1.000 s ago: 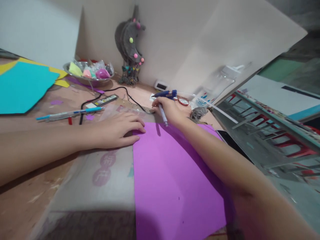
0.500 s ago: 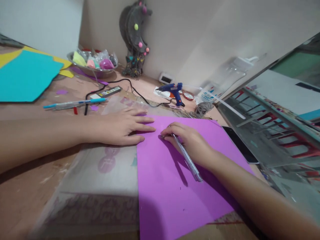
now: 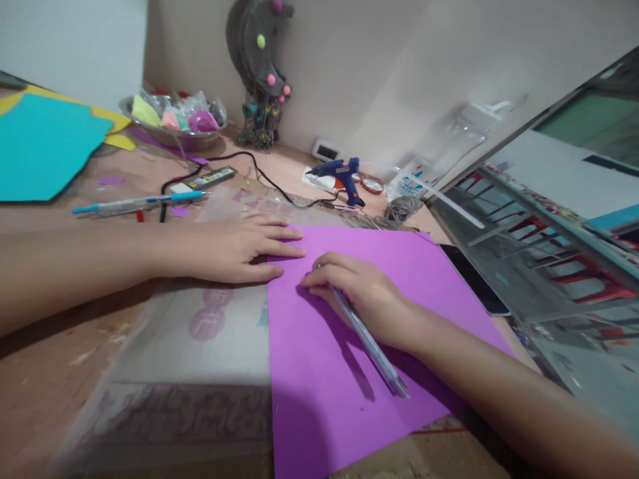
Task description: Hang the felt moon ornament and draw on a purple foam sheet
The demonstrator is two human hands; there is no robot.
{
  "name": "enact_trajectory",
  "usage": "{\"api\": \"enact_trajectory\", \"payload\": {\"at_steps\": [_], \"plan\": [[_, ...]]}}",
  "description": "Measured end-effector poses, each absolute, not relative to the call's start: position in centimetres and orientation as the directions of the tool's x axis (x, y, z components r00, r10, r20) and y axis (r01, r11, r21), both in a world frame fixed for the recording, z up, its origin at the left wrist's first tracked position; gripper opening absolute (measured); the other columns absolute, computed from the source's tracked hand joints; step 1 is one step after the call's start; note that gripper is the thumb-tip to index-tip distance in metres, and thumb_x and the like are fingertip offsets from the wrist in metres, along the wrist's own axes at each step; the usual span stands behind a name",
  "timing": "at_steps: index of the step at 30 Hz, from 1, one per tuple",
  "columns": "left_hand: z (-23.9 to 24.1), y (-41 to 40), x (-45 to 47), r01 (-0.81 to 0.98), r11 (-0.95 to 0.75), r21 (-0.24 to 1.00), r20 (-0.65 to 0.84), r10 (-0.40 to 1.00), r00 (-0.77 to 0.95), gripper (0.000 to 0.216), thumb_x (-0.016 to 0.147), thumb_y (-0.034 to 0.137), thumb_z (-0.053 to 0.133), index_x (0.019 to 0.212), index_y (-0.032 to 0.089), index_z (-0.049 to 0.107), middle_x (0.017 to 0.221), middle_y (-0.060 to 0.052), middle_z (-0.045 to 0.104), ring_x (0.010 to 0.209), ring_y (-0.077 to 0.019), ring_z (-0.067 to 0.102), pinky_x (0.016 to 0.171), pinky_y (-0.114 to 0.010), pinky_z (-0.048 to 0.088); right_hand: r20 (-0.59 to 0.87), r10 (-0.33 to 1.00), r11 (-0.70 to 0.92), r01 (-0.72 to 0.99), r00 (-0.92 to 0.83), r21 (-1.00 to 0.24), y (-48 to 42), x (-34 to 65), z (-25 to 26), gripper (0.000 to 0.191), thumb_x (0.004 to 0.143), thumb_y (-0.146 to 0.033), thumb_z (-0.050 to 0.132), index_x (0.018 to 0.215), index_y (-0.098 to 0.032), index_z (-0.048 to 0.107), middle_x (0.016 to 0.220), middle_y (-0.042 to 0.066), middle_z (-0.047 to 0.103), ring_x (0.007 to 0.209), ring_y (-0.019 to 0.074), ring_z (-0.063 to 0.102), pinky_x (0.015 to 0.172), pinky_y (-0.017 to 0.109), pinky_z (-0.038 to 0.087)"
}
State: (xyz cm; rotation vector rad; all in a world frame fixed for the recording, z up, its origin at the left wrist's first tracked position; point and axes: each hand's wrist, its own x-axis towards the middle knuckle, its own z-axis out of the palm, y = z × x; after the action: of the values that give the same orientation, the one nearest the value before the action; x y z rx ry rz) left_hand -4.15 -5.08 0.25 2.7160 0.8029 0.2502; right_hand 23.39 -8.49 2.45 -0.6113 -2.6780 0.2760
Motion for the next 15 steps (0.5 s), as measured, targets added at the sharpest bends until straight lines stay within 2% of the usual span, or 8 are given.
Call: {"api": "enact_trajectory", "payload": {"at_steps": [2, 6, 10, 15], "plan": [[0.2, -5.0, -4.1, 0.504, -0.801, 0.323, 0.078, 0.553, 0.829, 0.053, 0.104, 0.049, 0.044, 0.153, 0.031, 0.052, 0.166, -0.003, 0.043, 0.155, -0.0318, 0.032, 0.128, -0.053, 0.022, 0.287, 0.468, 0.868, 0.374, -0.836, -0.325, -8.4, 23.4, 2.5, 0.014, 0.104, -0.016, 0.054, 0.106, -0.018, 0.067, 0.099, 0.005, 0.07, 0.09, 0.0156, 0.066, 0.081, 0.028, 0.054], [0.2, -5.0, -4.1, 0.511, -0.799, 0.318, 0.083, 0.561, 0.824, 0.052, 0.103, 0.048, 0.045, 0.152, 0.032, 0.054, 0.165, -0.003, 0.044, 0.154, -0.0318, 0.035, 0.128, -0.053, 0.022, 0.307, 0.506, 0.861, 0.45, -0.806, -0.238, -8.6, 23.6, 2.8, 0.015, 0.104, -0.018, 0.052, 0.104, -0.017, 0.067, 0.095, 0.006, 0.068, 0.086, 0.0174, 0.064, 0.08, 0.031, 0.053], [0.1, -5.1, -4.1, 0.505, -0.799, 0.327, 0.087, 0.558, 0.825, 0.052, 0.103, 0.048, 0.045, 0.152, 0.032, 0.054, 0.165, -0.003, 0.044, 0.154, -0.0306, 0.035, 0.128, -0.051, 0.022, 0.257, 0.472, 0.87, 0.399, -0.844, -0.29, -8.7, 23.8, 2.9, 0.018, 0.104, -0.016, 0.05, 0.108, -0.017, 0.068, 0.099, 0.006, 0.068, 0.088, 0.0163, 0.064, 0.079, 0.028, 0.053], [0.2, -5.2, -4.1, 0.513, -0.79, 0.335, 0.094, 0.57, 0.816, 0.051, 0.102, 0.047, 0.048, 0.151, 0.033, 0.054, 0.164, -0.003, 0.045, 0.154, -0.0321, 0.036, 0.127, -0.055, 0.023, 0.3, 0.55, 0.835, 0.519, -0.779, -0.183, -6.8, 24.8, 2.4, 0.02, 0.104, -0.02, 0.049, 0.105, -0.018, 0.069, 0.094, 0.008, 0.068, 0.087, 0.0206, 0.063, 0.079, 0.034, 0.053]]}}
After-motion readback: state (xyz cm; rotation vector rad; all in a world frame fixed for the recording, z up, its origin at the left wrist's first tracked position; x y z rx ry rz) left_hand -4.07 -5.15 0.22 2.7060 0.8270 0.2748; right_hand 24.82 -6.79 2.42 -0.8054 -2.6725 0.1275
